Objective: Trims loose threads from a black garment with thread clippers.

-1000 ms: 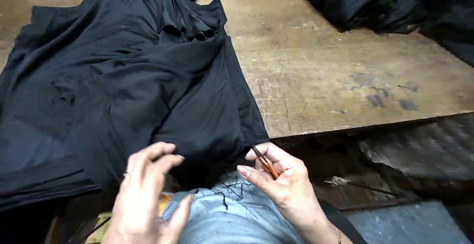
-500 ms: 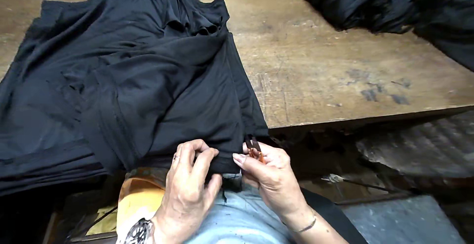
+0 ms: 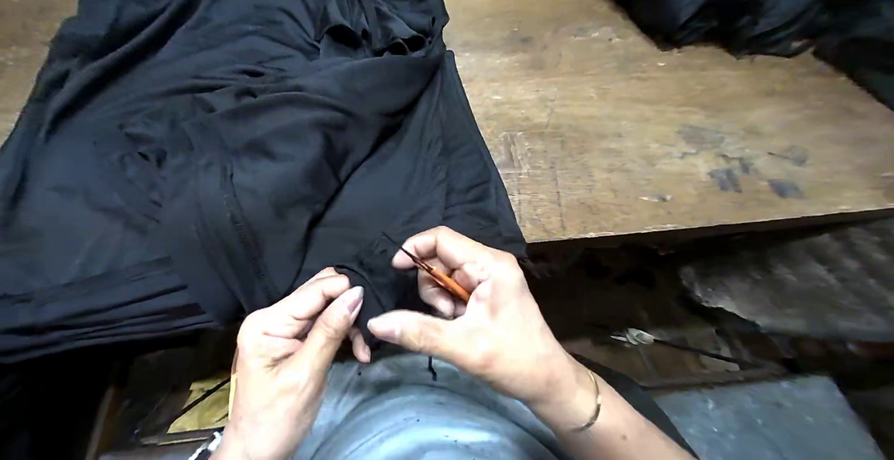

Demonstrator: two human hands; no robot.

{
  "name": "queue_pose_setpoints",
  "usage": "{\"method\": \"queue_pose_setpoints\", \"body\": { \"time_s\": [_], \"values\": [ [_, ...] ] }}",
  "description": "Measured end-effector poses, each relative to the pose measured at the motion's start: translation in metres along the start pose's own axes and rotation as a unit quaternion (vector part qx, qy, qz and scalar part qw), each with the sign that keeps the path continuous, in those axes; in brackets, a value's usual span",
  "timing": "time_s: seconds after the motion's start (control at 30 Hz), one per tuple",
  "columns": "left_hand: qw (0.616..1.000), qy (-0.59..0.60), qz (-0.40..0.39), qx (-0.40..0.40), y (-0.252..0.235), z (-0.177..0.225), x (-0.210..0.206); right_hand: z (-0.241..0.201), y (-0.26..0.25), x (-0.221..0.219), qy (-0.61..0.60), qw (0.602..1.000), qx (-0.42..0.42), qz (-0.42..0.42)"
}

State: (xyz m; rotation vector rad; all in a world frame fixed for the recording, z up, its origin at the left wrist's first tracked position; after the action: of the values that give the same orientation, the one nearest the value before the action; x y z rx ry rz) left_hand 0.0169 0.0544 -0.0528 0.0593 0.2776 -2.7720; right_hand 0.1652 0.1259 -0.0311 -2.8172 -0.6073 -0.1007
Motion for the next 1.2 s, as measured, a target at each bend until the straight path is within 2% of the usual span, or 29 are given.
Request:
{"method": "queue_pose_setpoints", "body": {
  "time_s": [0.07,0.17,0.33,0.43,0.5,0.57,0.73,0.83,0.9,1.07,1.2],
  "values": [
    [0.998,0.044,0.015,0.032,0.001,-0.006,0.006,0.003,0.005,-0.003,0.062,0.997,0.025,0.025],
    [0.999,0.041,0.011,0.031,0.004,-0.009,0.010,0.007,0.009,-0.010,0.085,0.995,0.048,0.027],
    [0.999,-0.044,0.004,-0.015,0.006,-0.001,0.016,0.001,0.005,-0.019,0.064,0.993,0.095,-0.004],
    [0.989,-0.124,0.071,-0.042,0.007,0.012,0.034,-0.005,0.006,-0.014,0.070,0.989,0.128,-0.016],
    [0.989,-0.090,0.121,-0.007,0.009,0.014,0.045,-0.012,0.012,-0.010,0.089,0.981,0.168,-0.025],
    [0.989,-0.052,0.137,0.004,0.009,0.015,0.049,-0.015,0.020,-0.008,0.111,0.974,0.195,-0.036],
    [0.995,0.033,0.086,0.027,0.011,0.004,0.021,-0.021,0.031,-0.010,0.158,0.958,0.239,-0.030],
    [0.994,0.031,0.107,-0.004,0.009,0.007,0.014,-0.025,0.033,-0.012,0.181,0.948,0.258,-0.049],
    [0.990,0.041,0.137,-0.002,0.006,0.008,0.019,-0.022,0.033,-0.012,0.174,0.953,0.240,-0.067],
    [0.996,0.022,0.091,-0.007,0.008,0.012,0.019,-0.013,0.019,0.005,0.044,0.991,0.114,-0.047],
    [0.995,0.028,0.089,0.028,0.014,0.007,0.016,-0.014,0.006,-0.002,0.005,0.995,0.076,-0.070]
  ]
}}
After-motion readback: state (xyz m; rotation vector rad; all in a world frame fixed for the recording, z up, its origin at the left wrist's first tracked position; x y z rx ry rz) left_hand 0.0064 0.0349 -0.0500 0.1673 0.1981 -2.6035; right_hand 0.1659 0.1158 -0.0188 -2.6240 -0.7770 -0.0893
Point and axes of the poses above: each hand's wrist, its own y-axis away from the middle knuckle, its own x-axis out of the back of the hand, z = x × y, the point moved 10 cm from there along -y, towards the middle knuckle, and after that the axes turned 8 degrees about z, right-handed, at the moved point
